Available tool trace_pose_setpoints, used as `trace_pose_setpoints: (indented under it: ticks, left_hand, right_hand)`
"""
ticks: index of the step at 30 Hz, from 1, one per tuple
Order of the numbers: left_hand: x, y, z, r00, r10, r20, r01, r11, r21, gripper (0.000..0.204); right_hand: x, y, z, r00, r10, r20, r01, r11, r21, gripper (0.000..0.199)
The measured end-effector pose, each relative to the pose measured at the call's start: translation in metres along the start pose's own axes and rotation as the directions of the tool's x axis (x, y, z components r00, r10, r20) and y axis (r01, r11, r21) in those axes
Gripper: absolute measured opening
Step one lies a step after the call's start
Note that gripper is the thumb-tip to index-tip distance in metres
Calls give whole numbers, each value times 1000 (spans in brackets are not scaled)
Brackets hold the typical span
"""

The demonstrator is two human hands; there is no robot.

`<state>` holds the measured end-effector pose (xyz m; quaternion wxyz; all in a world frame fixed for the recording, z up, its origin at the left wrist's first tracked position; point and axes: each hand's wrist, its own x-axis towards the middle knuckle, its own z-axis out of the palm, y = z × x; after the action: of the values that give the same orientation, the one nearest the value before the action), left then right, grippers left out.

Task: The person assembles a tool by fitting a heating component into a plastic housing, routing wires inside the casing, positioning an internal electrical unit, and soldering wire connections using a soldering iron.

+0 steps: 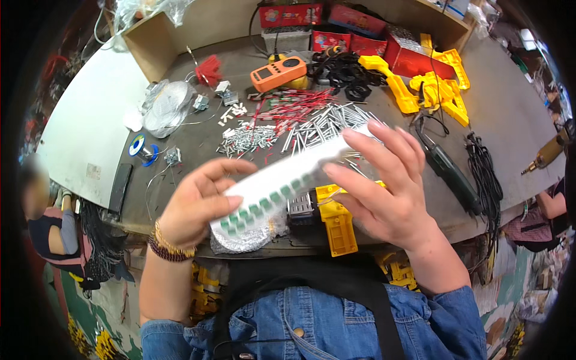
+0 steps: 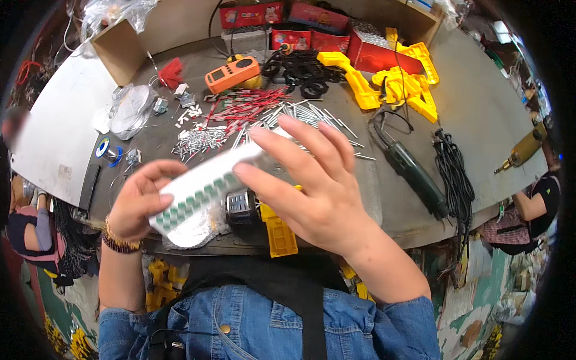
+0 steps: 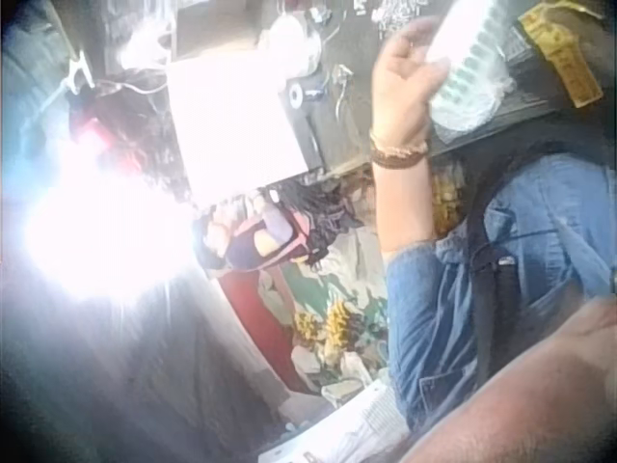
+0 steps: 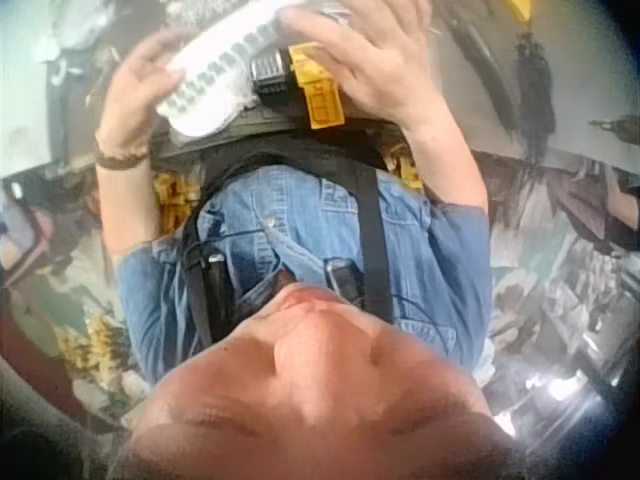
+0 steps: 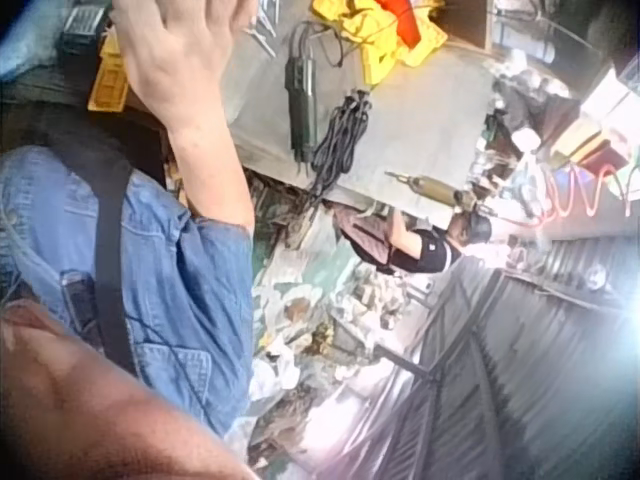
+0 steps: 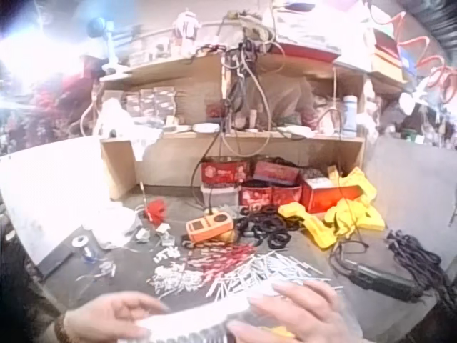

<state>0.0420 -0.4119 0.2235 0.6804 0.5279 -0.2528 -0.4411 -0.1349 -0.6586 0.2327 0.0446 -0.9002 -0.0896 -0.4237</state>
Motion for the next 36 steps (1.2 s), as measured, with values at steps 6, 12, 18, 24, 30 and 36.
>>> trace_pose_setpoints:
  ticks: [6, 12, 18, 24, 30, 36]
  left_hand:
    - [-6, -45, -2, 961, 239, 136, -118, 804, -583, 82]
    - [-2, -70, 68, 938, 273, -215, -306, 942, -139, 54]
    - [-1, -82, 78, 931, 305, -203, -326, 942, -80, 18]
    - [-7, -88, 83, 919, 377, -117, -373, 926, 50, 17]
    - [-11, -85, 83, 938, 330, -107, -331, 944, 13, 16]
    - [21, -64, 18, 908, 205, -366, -332, 885, -326, 26]
  right_hand:
    - [-20, 8, 7, 943, 188, 275, -299, 842, 450, 41]
    - [-27, -21, 8, 966, 159, 205, -195, 966, 171, 42]
    - [-31, -29, 5, 956, 203, 213, -265, 908, 323, 33]
    - [-34, -31, 10, 971, 184, 155, -229, 903, 364, 24]
    - [-42, -33, 12, 961, 221, 164, -275, 809, 520, 23]
    - [-59, -28, -2, 995, 37, 93, -73, 904, 422, 27]
